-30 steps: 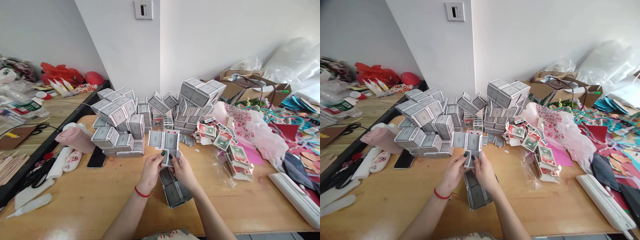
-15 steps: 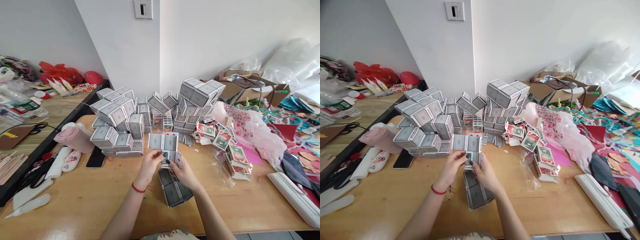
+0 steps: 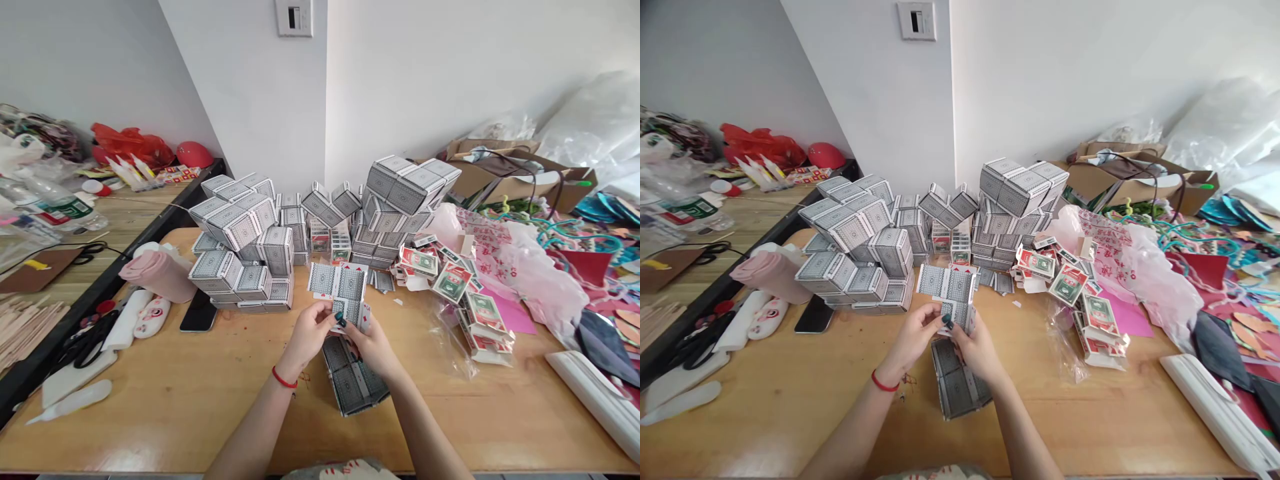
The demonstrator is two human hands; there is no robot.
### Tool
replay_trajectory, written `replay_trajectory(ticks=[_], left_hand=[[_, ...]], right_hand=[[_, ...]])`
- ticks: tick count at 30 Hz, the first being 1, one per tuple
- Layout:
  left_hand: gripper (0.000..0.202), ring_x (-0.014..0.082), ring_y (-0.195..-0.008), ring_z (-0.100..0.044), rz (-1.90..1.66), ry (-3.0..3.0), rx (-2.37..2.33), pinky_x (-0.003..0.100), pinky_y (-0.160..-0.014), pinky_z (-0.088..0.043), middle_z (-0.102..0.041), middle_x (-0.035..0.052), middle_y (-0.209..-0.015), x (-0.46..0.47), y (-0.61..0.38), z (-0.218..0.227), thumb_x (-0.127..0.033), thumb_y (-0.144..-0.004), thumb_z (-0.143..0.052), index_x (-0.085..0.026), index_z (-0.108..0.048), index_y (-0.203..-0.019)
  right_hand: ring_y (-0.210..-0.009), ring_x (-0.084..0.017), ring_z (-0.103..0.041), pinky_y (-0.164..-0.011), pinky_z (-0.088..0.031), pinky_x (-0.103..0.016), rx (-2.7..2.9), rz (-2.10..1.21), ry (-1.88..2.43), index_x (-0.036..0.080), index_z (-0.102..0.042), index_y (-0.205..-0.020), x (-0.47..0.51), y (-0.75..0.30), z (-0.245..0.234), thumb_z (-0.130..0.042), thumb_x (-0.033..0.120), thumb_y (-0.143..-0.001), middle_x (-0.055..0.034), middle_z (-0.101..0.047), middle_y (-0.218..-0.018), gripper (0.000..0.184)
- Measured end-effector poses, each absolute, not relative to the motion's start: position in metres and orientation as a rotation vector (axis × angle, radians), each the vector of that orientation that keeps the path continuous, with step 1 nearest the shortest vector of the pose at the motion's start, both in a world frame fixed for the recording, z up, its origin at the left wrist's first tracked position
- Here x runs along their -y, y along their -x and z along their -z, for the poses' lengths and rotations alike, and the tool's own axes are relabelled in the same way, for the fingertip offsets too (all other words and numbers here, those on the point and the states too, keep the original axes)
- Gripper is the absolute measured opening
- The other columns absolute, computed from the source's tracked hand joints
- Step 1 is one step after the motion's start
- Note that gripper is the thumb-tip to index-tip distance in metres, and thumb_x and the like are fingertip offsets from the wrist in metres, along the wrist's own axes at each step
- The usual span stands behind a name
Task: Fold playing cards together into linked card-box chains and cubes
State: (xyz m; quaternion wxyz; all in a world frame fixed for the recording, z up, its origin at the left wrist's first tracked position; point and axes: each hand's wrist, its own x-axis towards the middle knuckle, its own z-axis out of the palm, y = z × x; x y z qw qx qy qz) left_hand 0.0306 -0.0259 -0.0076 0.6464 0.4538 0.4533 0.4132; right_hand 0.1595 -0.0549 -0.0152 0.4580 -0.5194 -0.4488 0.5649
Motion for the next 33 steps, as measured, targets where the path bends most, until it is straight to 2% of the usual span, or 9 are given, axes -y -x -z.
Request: replay_trajectory(ticks=[3,6,10,15,22,25,27,29,33], left_hand=[[0.016,0.0126,-0.065,-0.054,-0.932,-1.078,-1.039,0.025,-0.063,-0.047,-0.058,0.0002,-0.068,0.027,-0.029,0.009,-0.025,-0.065,-0.065,-0.014,-0.057,-0.074],[0.013,0.0107,-0.056,-0.050,-0.906,-1.100,-1.077,0.024,-0.056,-0.045,-0.052,-0.0024,-0.061,0.028,-0.028,0.013,-0.023,-0.066,-0.061,-0.015,-0.051,-0.066],[0.012,0.0121,-0.056,-0.050,-0.807,-1.205,-1.109,0.024,-0.052,-0.045,-0.049,-0.0024,-0.062,0.029,-0.029,0.013,-0.025,-0.068,-0.058,-0.016,-0.050,-0.068],[0.026,0.0103,-0.051,-0.045,-0.789,-1.488,-1.181,0.021,-0.048,-0.035,-0.046,-0.0029,-0.058,0.028,-0.038,0.006,-0.035,-0.084,-0.041,-0.017,-0.049,-0.066],[0.034,0.0121,-0.054,-0.046,-0.769,-1.903,-1.150,0.023,-0.053,-0.035,-0.052,-0.0003,-0.056,0.011,-0.045,0.017,-0.034,-0.087,-0.040,-0.017,-0.054,-0.061],[0.027,0.0175,-0.077,-0.059,-0.758,-2.023,-1.247,0.027,-0.072,-0.042,-0.065,0.0051,-0.079,-0.008,-0.037,0.031,-0.028,-0.087,-0.040,-0.019,-0.063,-0.077],[0.019,0.0218,-0.102,-0.055,-0.705,-2.140,-1.436,0.032,-0.088,-0.040,-0.063,0.0092,-0.104,-0.023,-0.032,0.043,-0.024,-0.084,-0.048,-0.018,-0.062,-0.093],[0.028,0.0253,-0.117,-0.047,-0.611,-2.187,-1.612,0.035,-0.095,-0.036,-0.055,0.0137,-0.121,-0.034,-0.030,0.054,-0.026,-0.079,-0.056,-0.015,-0.058,-0.105],[0.034,0.0277,-0.116,-0.047,-0.491,-2.282,-1.742,0.037,-0.094,-0.038,-0.054,0.0190,-0.120,-0.044,-0.032,0.069,-0.031,-0.080,-0.055,-0.010,-0.055,-0.107]], right_hand=[[-0.034,-0.007,-0.037,-0.034,-0.032,-0.020,1.097,-1.504,1.268,0.022,-0.042,-0.082,0.058,-0.163,0.017,-0.054,0.043,-0.078,0.0094,-0.044,-0.050,0.025],[-0.039,-0.009,-0.047,-0.036,-0.039,-0.020,1.214,-1.526,1.316,0.021,-0.046,-0.079,0.060,-0.170,0.015,-0.055,0.041,-0.077,0.0049,-0.053,-0.056,0.023],[-0.053,-0.013,-0.055,-0.042,-0.047,-0.023,1.238,-1.411,1.421,0.019,-0.054,-0.084,0.059,-0.182,0.007,-0.060,0.039,-0.073,-0.0002,-0.061,-0.069,0.024],[-0.040,-0.010,-0.047,-0.033,-0.040,-0.020,1.103,-1.466,1.337,0.020,-0.050,-0.088,0.059,-0.181,0.006,-0.056,0.044,-0.077,0.0042,-0.055,-0.056,0.027],[-0.041,-0.009,-0.050,-0.037,-0.039,-0.019,0.848,-1.351,1.346,0.018,-0.050,-0.087,0.058,-0.184,0.018,-0.066,0.044,-0.070,0.0037,-0.057,-0.058,0.035],[-0.039,-0.010,-0.051,-0.036,-0.038,-0.020,0.829,-1.317,1.369,0.018,-0.049,-0.080,0.056,-0.199,0.019,-0.067,0.047,-0.068,0.0039,-0.056,-0.054,0.037],[-0.039,-0.011,-0.052,-0.036,-0.038,-0.021,0.827,-1.298,1.370,0.018,-0.048,-0.077,0.055,-0.207,0.020,-0.069,0.048,-0.066,0.0040,-0.056,-0.053,0.038],[-0.039,-0.012,-0.053,-0.037,-0.039,-0.022,0.823,-1.278,1.382,0.018,-0.048,-0.075,0.055,-0.211,0.022,-0.069,0.049,-0.064,0.0039,-0.056,-0.053,0.039],[-0.038,-0.011,-0.052,-0.035,-0.037,-0.022,0.824,-1.285,1.430,0.018,-0.050,-0.076,0.057,-0.211,0.029,-0.069,0.049,-0.065,0.0030,-0.057,-0.051,0.039]])
